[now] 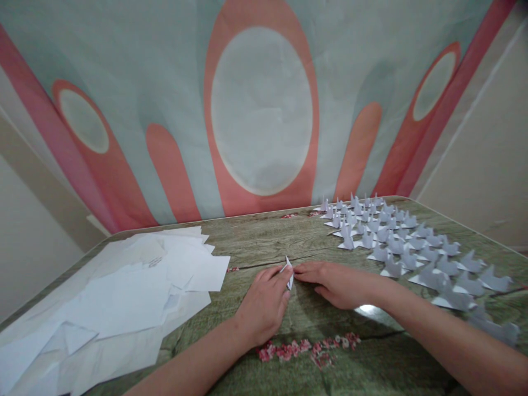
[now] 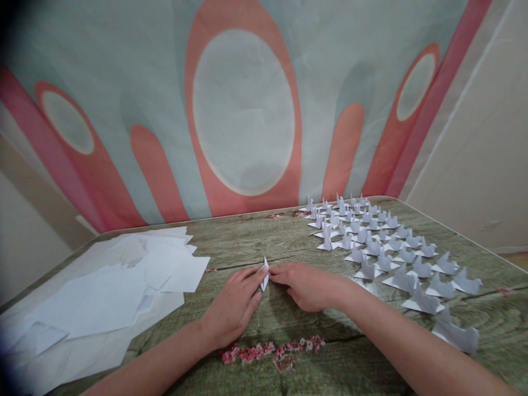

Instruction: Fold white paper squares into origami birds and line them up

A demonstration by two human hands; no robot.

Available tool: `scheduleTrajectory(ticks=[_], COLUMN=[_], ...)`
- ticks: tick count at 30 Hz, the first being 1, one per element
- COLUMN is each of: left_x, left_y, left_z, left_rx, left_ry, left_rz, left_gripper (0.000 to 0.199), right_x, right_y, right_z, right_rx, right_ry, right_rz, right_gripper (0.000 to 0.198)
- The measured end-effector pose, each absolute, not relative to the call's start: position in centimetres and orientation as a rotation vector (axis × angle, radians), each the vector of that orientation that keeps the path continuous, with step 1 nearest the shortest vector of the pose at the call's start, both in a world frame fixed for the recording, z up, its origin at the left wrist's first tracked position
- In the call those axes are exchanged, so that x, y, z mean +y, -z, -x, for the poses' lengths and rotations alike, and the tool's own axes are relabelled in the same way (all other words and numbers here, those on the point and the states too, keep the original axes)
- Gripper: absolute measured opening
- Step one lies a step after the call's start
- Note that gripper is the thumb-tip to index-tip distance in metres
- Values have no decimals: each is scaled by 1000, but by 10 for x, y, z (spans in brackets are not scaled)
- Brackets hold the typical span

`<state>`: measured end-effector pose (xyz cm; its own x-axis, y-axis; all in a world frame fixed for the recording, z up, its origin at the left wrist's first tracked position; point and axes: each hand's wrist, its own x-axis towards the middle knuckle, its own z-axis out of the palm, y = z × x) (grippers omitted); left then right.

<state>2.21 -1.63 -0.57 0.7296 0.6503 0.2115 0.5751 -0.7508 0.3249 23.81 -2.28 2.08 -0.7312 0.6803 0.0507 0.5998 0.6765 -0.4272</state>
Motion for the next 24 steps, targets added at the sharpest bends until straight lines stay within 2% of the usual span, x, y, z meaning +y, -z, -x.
scheduleTrajectory(ticks=[8, 17, 24], left_x=[-5, -9, -11], left_y=[13, 13, 9], left_z=[-19, -19, -22], left_rx=[950, 925, 947], left_ry=[-523, -467, -443], left_rz=[-2564, -2766, -2841], left_gripper=[41, 39, 38], right_x=[-22, -21, -26], right_y=[-19, -19, -16], right_z=[-239, -241, -239], right_rx=[-2714, -2679, -2655], right_ry=[-532, -611, -565], right_rz=[1028, 1014, 1173], right_gripper=[48, 50, 49])
